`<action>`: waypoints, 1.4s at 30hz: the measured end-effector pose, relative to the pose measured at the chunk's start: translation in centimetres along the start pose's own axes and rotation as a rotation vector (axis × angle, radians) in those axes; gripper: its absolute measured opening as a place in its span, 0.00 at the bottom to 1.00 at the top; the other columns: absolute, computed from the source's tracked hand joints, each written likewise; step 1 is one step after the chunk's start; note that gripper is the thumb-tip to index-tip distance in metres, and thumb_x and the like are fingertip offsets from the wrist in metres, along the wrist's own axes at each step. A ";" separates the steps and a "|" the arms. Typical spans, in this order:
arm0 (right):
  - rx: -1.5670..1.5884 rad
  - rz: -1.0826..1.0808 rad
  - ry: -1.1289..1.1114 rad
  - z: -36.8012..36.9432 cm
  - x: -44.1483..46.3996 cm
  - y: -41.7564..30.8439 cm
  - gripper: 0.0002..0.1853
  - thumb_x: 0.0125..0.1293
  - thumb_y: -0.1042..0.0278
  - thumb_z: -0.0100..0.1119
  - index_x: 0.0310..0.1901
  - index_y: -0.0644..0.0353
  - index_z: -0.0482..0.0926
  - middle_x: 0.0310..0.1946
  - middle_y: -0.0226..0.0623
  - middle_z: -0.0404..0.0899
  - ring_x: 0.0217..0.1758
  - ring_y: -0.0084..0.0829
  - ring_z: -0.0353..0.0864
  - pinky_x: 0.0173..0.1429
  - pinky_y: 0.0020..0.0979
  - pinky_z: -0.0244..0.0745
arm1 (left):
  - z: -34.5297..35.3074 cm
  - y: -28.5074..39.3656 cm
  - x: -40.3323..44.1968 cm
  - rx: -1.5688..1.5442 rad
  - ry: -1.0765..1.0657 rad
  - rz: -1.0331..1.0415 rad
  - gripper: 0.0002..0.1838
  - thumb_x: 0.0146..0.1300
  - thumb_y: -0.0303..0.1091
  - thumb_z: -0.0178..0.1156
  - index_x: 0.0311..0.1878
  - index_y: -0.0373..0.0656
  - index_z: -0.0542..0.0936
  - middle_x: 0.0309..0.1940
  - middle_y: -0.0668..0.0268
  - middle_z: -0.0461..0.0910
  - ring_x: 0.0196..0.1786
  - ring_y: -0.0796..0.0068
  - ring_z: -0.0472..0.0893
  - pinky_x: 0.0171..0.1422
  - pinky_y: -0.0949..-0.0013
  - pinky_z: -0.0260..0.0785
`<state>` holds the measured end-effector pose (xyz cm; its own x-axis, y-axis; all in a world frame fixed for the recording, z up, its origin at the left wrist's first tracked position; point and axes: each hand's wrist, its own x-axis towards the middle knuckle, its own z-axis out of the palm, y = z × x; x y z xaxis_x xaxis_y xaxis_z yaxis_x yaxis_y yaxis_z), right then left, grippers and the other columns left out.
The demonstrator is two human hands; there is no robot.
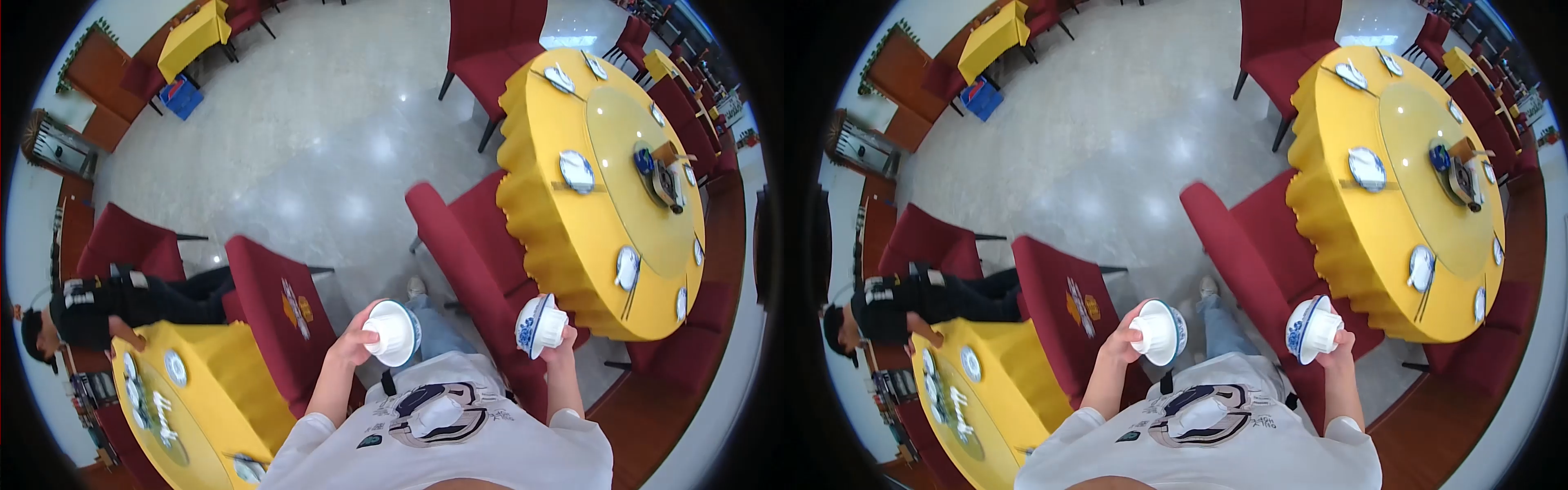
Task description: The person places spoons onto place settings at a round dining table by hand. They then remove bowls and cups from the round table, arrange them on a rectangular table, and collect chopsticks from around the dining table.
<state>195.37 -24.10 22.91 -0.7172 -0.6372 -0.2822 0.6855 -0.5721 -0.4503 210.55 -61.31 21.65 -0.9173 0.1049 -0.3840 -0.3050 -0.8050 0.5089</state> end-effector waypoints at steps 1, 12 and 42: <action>0.001 -0.028 0.000 -0.6 3.4 0.2 0.43 0.36 0.60 0.67 0.60 0.56 0.63 0.48 0.47 0.72 0.45 0.52 0.77 0.38 0.59 0.79 | -0.5 2.3 1.6 -0.023 -0.022 0.025 0.42 0.39 0.36 0.69 0.62 0.39 0.64 0.51 0.61 0.74 0.55 0.66 0.74 0.59 0.64 0.68; 0.055 0.199 -0.219 12.3 43.9 -0.2 0.39 0.34 0.67 0.65 0.56 0.61 0.66 0.46 0.40 0.75 0.48 0.36 0.78 0.53 0.35 0.75 | -7.2 24.6 17.7 -0.066 0.258 -0.203 0.33 0.52 0.47 0.64 0.59 0.42 0.67 0.50 0.56 0.75 0.50 0.55 0.77 0.48 0.43 0.73; -0.108 0.253 0.235 24.1 135.7 -20.6 0.35 0.48 0.52 0.58 0.60 0.55 0.66 0.53 0.44 0.73 0.52 0.49 0.76 0.43 0.59 0.76 | -22.6 101.0 89.4 0.157 0.366 -0.049 0.30 0.54 0.36 0.64 0.60 0.40 0.66 0.50 0.62 0.75 0.53 0.66 0.77 0.57 0.59 0.71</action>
<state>86.95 -111.26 14.33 -0.5441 -0.6087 -0.5775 0.8370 -0.3454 -0.4245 103.57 -146.45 21.28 -0.7574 -0.0969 -0.6458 -0.4078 -0.7021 0.5837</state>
